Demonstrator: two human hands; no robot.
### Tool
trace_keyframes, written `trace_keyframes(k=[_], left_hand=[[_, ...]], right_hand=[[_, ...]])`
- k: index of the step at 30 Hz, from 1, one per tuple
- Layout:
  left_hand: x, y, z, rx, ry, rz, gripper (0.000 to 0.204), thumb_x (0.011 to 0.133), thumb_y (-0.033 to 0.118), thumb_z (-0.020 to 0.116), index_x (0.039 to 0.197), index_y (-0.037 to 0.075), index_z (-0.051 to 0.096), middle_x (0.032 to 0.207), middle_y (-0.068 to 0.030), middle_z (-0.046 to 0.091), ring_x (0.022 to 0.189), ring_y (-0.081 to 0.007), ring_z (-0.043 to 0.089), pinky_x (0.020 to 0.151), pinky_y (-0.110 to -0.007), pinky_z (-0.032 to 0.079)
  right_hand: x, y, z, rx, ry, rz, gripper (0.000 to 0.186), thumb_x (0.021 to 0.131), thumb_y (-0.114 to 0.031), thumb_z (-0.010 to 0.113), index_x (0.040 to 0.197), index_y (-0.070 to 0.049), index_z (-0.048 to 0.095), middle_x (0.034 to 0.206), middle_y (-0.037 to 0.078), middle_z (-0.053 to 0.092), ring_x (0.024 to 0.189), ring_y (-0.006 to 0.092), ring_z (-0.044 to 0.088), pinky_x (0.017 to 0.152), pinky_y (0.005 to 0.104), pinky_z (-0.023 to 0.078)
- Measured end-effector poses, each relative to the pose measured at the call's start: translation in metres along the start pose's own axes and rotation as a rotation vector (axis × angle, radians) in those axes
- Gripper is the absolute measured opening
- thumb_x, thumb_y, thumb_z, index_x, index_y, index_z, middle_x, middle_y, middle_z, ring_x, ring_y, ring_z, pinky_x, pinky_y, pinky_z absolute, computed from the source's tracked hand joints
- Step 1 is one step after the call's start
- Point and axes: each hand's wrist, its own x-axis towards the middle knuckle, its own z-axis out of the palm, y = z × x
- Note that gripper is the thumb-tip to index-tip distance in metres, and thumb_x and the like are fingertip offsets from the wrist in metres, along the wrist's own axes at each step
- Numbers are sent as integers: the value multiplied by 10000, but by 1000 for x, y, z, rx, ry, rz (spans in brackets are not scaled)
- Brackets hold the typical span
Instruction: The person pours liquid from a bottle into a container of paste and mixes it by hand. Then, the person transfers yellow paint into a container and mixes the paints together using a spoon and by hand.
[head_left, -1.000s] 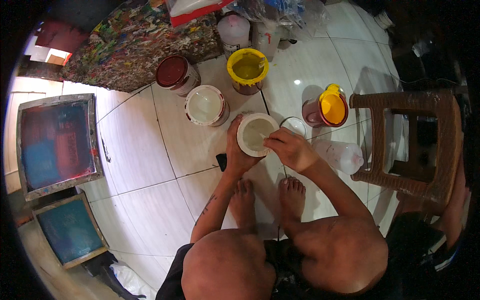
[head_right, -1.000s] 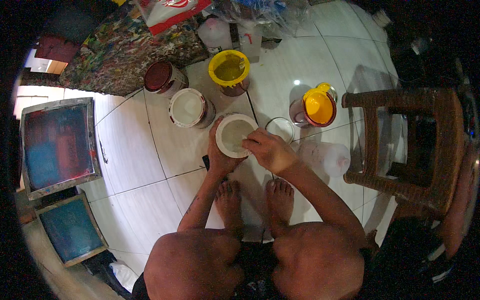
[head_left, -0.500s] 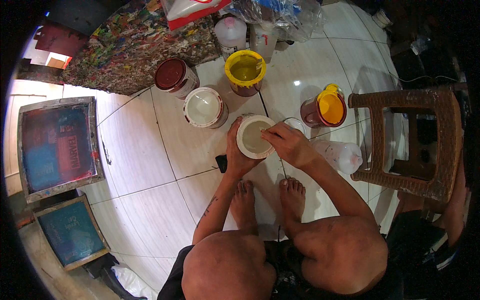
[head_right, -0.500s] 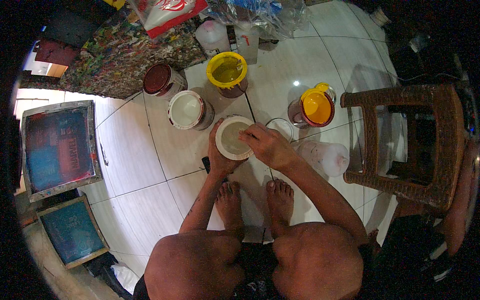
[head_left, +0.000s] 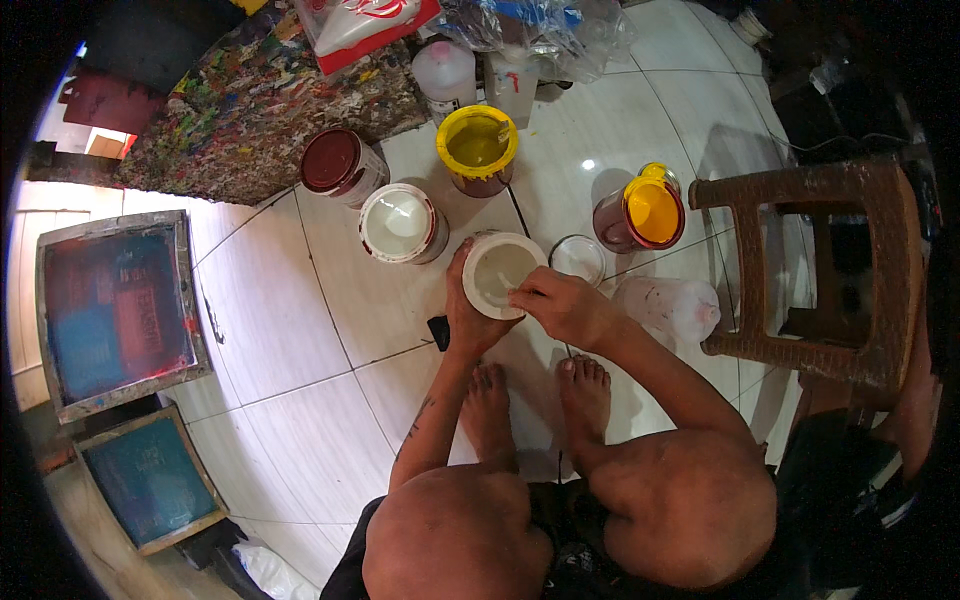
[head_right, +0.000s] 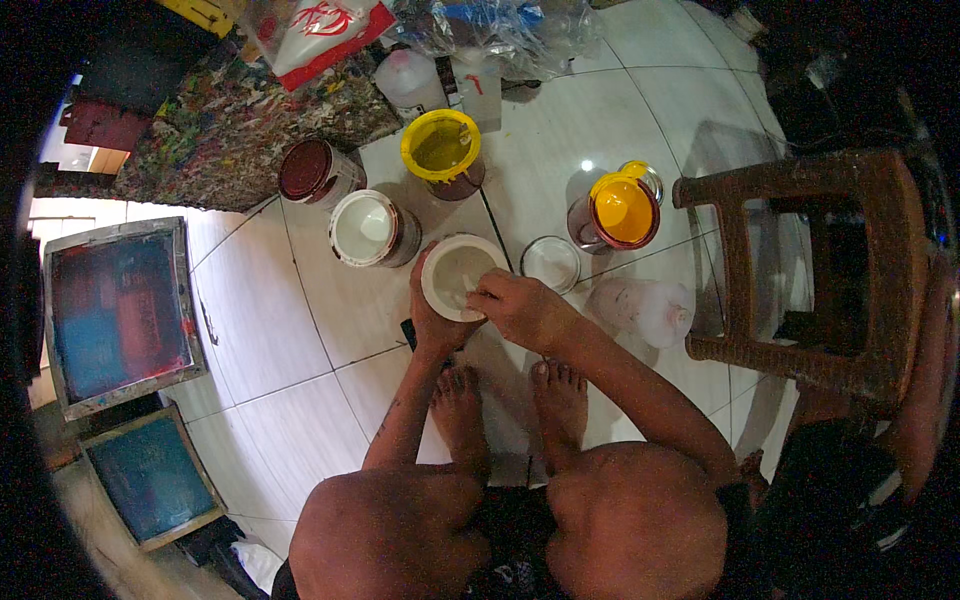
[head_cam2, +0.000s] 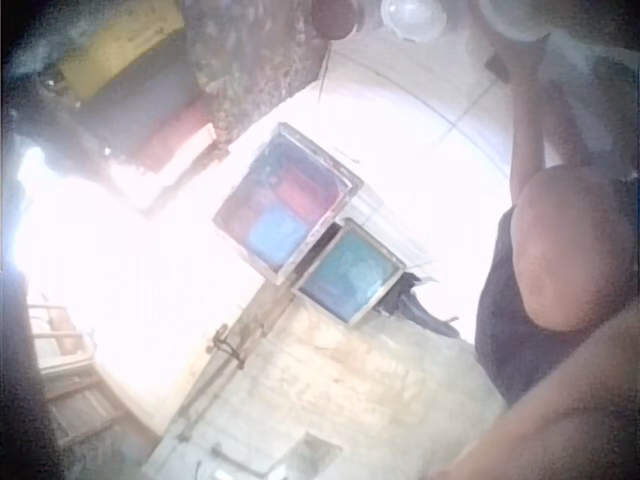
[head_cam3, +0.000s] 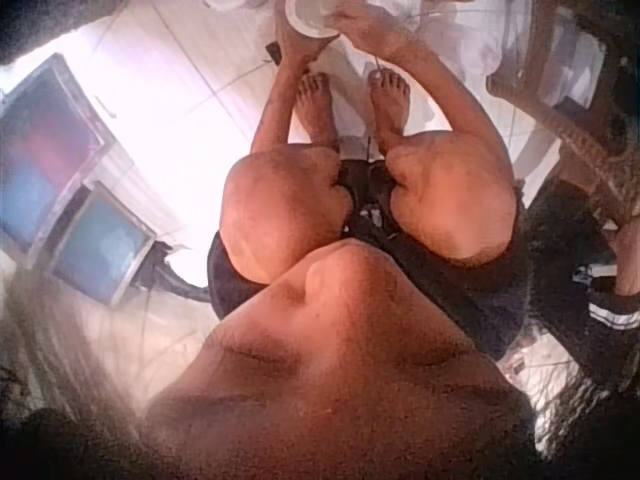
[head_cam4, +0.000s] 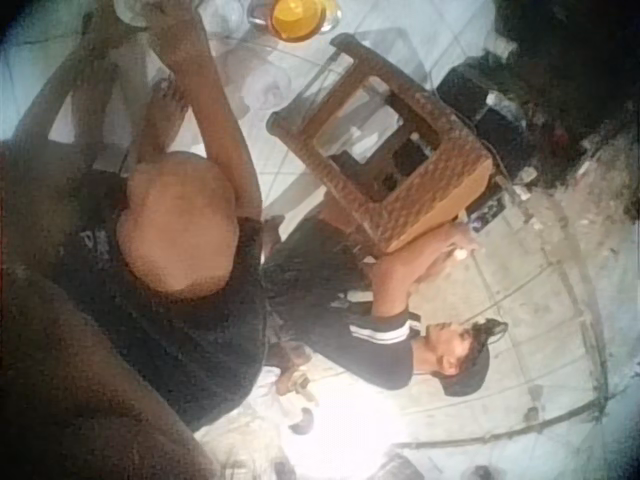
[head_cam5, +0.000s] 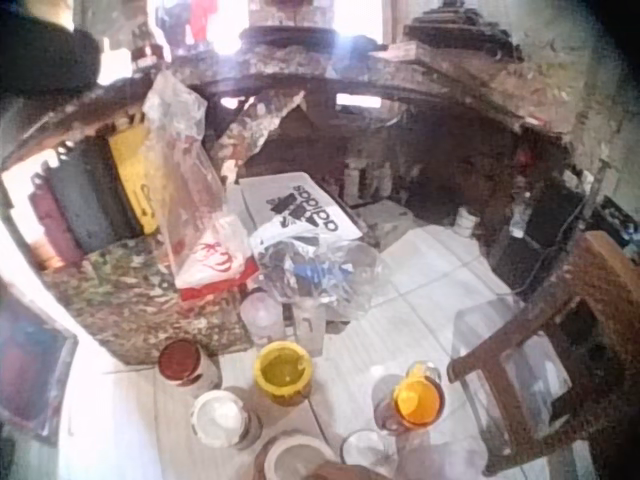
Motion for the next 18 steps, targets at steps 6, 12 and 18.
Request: trace_keyframes(k=[6,12,18], left_hand=[[2,-2,0,51,-4,26,1120,578,225,957,1469,14,313,1432,-211,463,1316,-377,485,1100,-462,407],[2,-4,1,-16,-14,-8,1120,583,239,955,1470,7,312,1451,-221,455,1306,-382,499,1083,-461,427],[-1,-1,-2,54,3,29,1126,586,250,955,1472,1,306,1452,-222,458,1303,-382,503,1077,-449,435]], right_hand=[[12,3,-10,-96,55,-26,243,833,-44,678,1075,-50,700,952,89,620,863,257,668,696,351,577],[-2,10,4,-48,-4,-87,285,805,-37,678,1089,-58,703,964,92,624,868,258,669,678,348,583],[3,17,8,-136,41,-38,254,809,-55,689,1061,-69,712,969,92,633,868,255,672,693,345,582]])
